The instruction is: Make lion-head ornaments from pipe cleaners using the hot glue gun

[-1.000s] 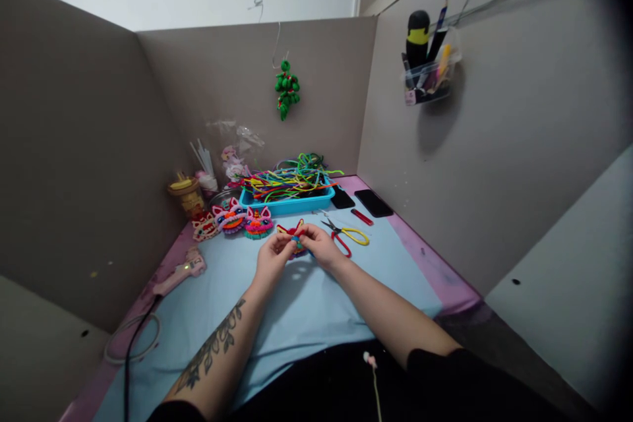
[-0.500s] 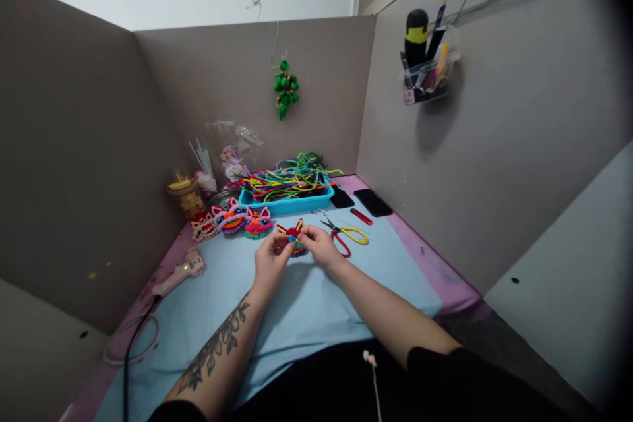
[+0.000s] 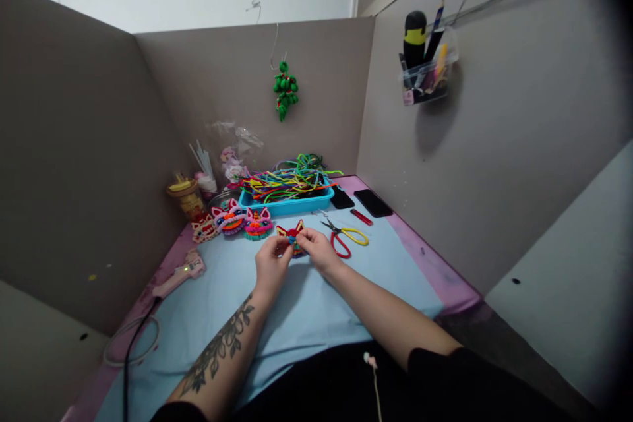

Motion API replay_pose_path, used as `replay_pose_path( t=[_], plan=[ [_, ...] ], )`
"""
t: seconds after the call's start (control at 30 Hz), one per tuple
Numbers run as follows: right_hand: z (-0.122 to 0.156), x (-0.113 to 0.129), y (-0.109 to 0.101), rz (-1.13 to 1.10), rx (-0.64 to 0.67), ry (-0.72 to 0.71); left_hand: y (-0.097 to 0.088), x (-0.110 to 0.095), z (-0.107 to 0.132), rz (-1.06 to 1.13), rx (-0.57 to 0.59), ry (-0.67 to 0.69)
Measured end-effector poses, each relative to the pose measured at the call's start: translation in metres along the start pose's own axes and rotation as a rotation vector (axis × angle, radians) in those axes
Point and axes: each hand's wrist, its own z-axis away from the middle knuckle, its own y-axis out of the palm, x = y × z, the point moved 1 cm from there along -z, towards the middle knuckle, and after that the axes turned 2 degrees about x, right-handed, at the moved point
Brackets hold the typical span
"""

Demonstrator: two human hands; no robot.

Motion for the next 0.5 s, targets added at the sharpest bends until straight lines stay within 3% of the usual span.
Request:
replay_pose_path(
  t=[0.2, 0.5],
  plan=[
    [-0.001, -0.008, 0.003, -0.058, -0.093, 0.031, 0.000, -0.001, 0.001, -0.090, 0.014, 0.048],
    [-0.003, -0.007, 0.001, -0.108, -0.074, 0.057, 0.005, 0.011, -0.009, 0.272, 0.030, -0.230]
  ],
)
